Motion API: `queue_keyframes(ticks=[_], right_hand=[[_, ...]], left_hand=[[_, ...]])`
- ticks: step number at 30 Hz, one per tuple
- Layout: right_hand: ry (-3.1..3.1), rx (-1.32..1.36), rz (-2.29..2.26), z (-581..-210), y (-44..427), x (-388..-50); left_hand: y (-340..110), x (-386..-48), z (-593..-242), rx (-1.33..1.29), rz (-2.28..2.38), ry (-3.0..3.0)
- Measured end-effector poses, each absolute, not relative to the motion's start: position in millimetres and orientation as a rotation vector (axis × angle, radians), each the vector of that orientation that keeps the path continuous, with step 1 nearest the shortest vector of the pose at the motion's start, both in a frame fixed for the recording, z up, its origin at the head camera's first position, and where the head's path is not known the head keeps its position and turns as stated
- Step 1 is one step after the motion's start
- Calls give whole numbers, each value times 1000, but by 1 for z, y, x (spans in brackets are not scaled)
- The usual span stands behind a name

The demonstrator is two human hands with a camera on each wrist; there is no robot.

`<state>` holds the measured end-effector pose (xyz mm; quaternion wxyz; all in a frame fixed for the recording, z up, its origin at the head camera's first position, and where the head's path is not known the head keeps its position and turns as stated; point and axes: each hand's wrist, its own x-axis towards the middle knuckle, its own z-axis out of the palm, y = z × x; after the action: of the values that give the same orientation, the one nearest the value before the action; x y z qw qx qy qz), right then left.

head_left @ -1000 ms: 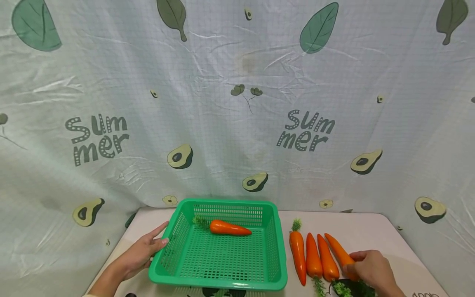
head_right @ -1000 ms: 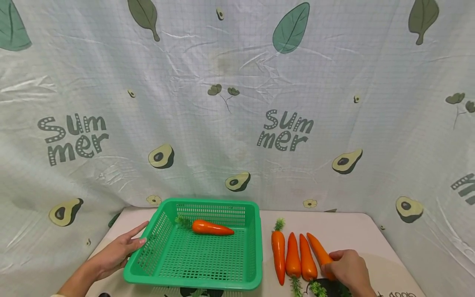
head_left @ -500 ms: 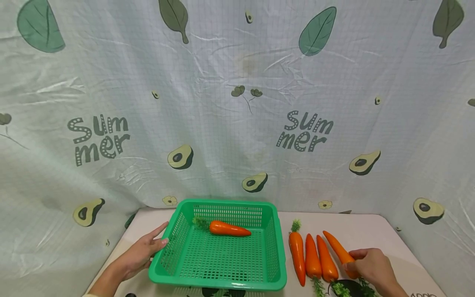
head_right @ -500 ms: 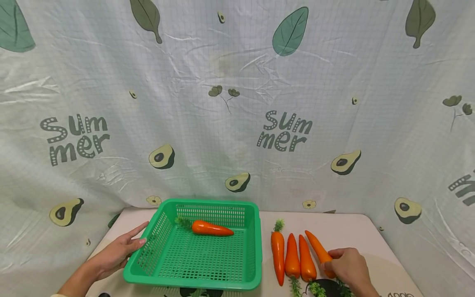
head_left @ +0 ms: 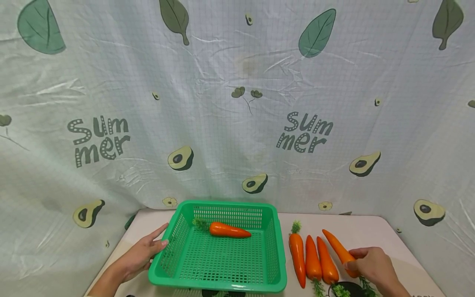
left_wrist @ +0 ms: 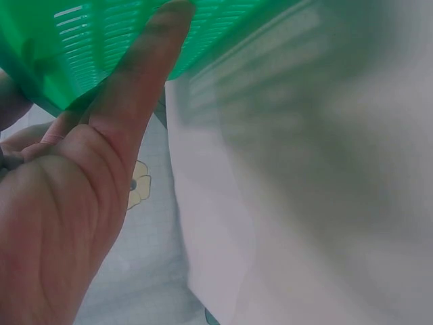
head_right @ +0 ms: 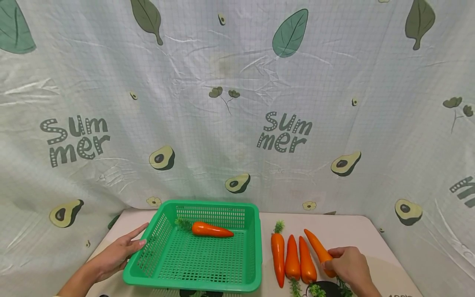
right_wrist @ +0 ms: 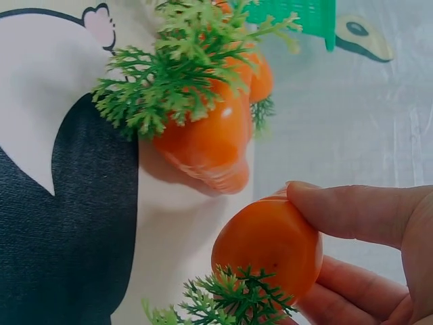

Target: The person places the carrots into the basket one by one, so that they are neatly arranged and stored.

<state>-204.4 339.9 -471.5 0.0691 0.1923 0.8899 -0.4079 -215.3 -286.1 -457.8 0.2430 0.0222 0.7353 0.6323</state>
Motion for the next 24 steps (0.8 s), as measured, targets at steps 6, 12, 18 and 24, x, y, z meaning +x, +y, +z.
queue_keyframes(ticks=[6,12,18,24], right_hand=[[2684,577,-1220,-467,339,-205],[2692,558,-1209,-461,338,-204],[2710,549,-1176,-455,339,-205],[2717,548,-1167,-449,340,-204]], left_hand=[[-286,-215,-458,60,1734,2007],[-285,-215,-458,47,1722,2028],[-285,-216,-457,57,1714,2031],[-284,-216,-457,42,1698,2052]])
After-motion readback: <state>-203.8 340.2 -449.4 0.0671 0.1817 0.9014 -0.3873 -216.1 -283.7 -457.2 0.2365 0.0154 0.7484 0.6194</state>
